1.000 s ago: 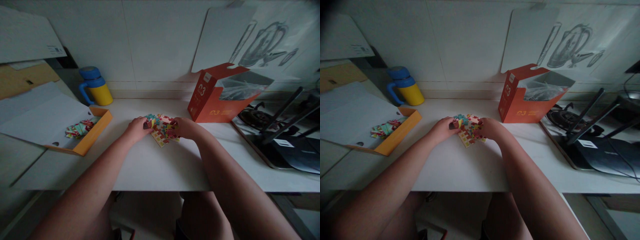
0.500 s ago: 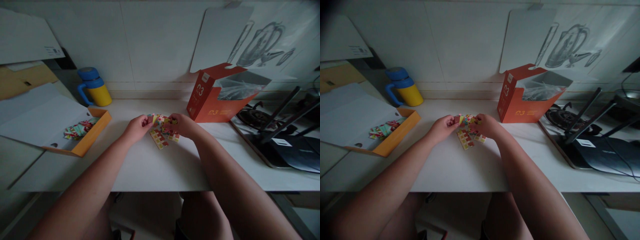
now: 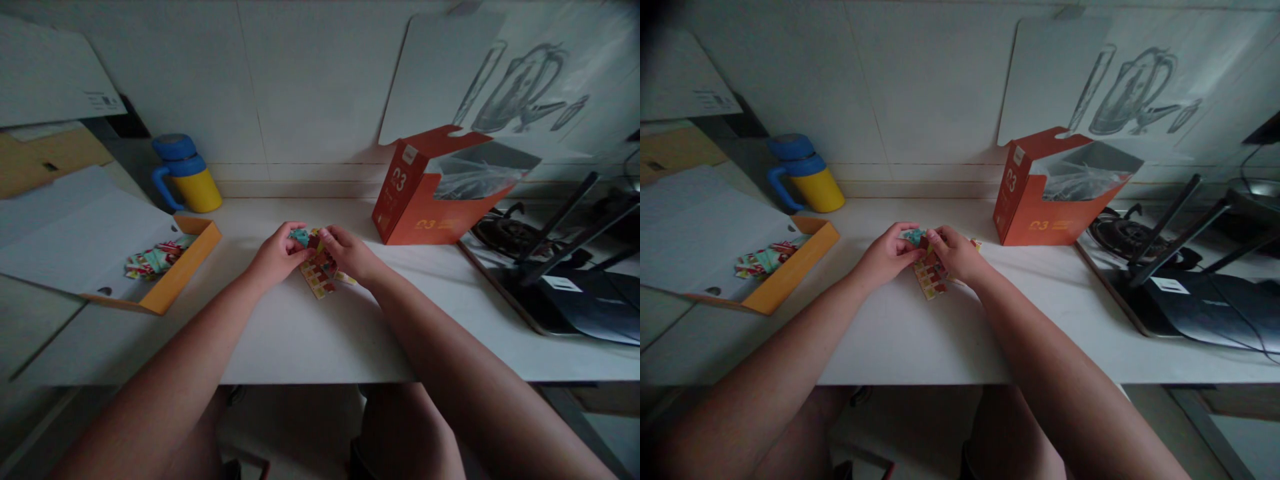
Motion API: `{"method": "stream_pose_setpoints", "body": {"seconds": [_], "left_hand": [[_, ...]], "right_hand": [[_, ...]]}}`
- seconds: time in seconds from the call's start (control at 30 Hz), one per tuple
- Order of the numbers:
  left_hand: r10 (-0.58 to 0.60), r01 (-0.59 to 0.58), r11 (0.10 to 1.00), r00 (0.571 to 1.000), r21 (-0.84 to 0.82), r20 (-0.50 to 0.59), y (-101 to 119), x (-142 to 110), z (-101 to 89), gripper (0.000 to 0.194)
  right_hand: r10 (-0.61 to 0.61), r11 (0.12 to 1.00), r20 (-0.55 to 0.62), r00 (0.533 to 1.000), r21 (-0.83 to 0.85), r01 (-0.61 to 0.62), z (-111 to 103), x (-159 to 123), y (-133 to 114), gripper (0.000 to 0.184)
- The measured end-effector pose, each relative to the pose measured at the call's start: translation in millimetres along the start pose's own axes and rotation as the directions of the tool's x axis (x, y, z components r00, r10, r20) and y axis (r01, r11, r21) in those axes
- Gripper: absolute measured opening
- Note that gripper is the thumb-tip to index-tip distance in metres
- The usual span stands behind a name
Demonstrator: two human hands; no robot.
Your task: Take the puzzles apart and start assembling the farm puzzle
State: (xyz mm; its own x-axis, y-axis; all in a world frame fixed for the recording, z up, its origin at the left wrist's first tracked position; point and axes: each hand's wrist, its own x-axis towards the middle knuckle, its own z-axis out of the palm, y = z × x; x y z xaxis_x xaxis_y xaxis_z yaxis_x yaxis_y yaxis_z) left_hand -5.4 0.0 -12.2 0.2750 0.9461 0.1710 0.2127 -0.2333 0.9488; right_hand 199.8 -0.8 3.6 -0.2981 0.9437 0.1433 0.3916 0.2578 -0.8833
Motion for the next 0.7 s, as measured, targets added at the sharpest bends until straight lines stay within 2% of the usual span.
{"method": "stream_pose_setpoints", "body": {"seconds": [0.07,0.13,0.2,0.27,0.33,0.47,0.7], "left_hand": [[0.018,-0.017,0.999,1.000,0.052,-0.006,0.8,-0.4,-1.4,0.061],[0.049,-0.039,0.979,0.998,0.202,-0.046,2.1,-2.3,-4.1,0.062],[0.084,-0.049,0.904,0.994,0.424,-0.063,3.5,-5.4,-7.5,0.063],[0.094,-0.077,0.793,0.996,0.604,0.002,4.7,-9.0,-10.1,0.062],[0.071,-0.104,0.717,0.995,0.689,0.077,5.9,-12.0,-10.3,0.062],[-0.009,-0.031,0.695,0.999,0.718,0.052,8.9,-13.5,-4.2,0.061],[-0.087,0.074,0.789,0.996,0.610,-0.008,3.7,-10.7,1.0,0.061]], "right_hand": [[0.007,0.995,0.011,1.000,-0.100,-0.006,-2.7,-0.1,-2.4,0.043],[0.051,0.976,-0.043,0.998,-0.208,-0.059,-7.7,1.8,-1.7,0.038],[0.089,0.962,-0.124,0.988,-0.247,-0.118,-14.0,5.1,2.2,0.037],[0.112,0.962,-0.153,0.982,-0.229,-0.146,-20.4,8.6,7.4,0.039],[0.136,0.964,-0.142,0.980,-0.211,-0.164,-25.4,11.0,11.5,0.042],[0.158,0.955,-0.133,0.978,-0.231,-0.186,-28.4,10.2,10.2,0.039],[0.172,0.924,-0.125,0.977,-0.323,-0.205,-23.7,5.4,-1.7,0.035]]}}
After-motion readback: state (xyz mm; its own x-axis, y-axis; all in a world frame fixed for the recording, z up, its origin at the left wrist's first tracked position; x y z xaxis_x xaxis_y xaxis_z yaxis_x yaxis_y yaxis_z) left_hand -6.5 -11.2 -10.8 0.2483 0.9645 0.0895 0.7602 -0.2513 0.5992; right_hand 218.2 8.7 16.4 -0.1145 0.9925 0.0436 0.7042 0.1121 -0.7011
